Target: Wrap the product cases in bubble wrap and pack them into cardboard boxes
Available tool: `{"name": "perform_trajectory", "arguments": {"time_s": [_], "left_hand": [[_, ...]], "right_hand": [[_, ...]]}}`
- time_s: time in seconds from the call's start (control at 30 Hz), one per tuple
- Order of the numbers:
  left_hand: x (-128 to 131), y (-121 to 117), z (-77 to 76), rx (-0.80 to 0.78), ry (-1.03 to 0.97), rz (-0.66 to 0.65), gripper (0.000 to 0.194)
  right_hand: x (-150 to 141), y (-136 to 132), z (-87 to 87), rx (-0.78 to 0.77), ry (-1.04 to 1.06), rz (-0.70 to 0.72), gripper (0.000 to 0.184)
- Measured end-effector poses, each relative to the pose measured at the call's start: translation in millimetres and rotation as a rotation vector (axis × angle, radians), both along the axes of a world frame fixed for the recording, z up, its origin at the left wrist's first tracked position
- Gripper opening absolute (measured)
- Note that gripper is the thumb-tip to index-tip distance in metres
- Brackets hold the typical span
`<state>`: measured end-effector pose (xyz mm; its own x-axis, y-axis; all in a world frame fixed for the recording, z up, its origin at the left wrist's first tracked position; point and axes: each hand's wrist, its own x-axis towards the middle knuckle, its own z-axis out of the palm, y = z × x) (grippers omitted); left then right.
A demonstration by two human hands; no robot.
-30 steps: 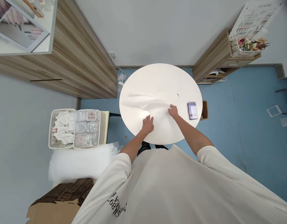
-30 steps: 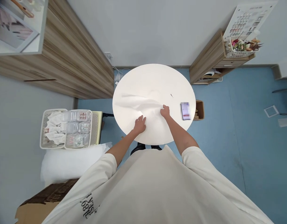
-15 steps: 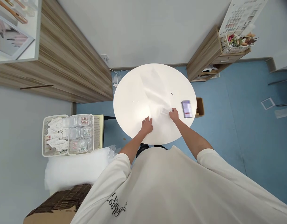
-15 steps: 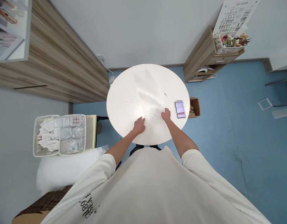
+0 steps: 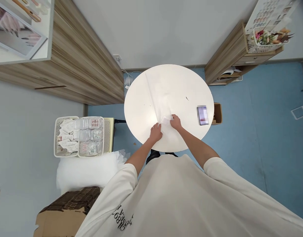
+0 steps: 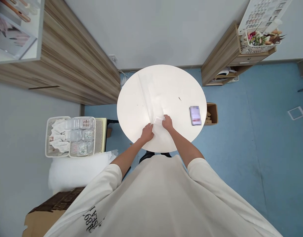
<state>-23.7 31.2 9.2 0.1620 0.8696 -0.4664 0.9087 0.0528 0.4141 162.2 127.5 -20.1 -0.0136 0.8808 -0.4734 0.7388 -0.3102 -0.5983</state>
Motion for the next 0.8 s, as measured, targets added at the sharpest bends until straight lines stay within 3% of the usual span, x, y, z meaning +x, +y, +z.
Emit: {"name": "perform_trajectory", "arguments": {"time_s": [0.17,0.3,0.4,0.47,0.53,0.8], "left_hand": [[-5,4,-1.6,0.013,0.005,0.013,0.065],[4,14,-1.6,0.020,-0.017,-0.022,0.064],[12,20,-2.6,0.019,-0.025,-0.034,0.063],[15,23,-3.2,0.027,-0.024,-0.039,0.063],[16,25,-3.1,0.035,-0.012,-0.042,0.064],[13,51,-3.0,0.091,-0.014,-0.102,0.077]], "right_hand": [[19,1,13.2,0.000,-0.023,-0.103,0.068],[49,-6,28.3,0.118,-0.284,-0.083,0.072],[57,-20,33.6,0.258,-0.377,0.297,0.066],[57,-30,31.8,0.241,-0.360,0.555,0.062],[58,-38,26.7,0.169,-0.384,0.638,0.062],[75,-51,16.9,0.039,-0.437,0.476,0.073]]}}
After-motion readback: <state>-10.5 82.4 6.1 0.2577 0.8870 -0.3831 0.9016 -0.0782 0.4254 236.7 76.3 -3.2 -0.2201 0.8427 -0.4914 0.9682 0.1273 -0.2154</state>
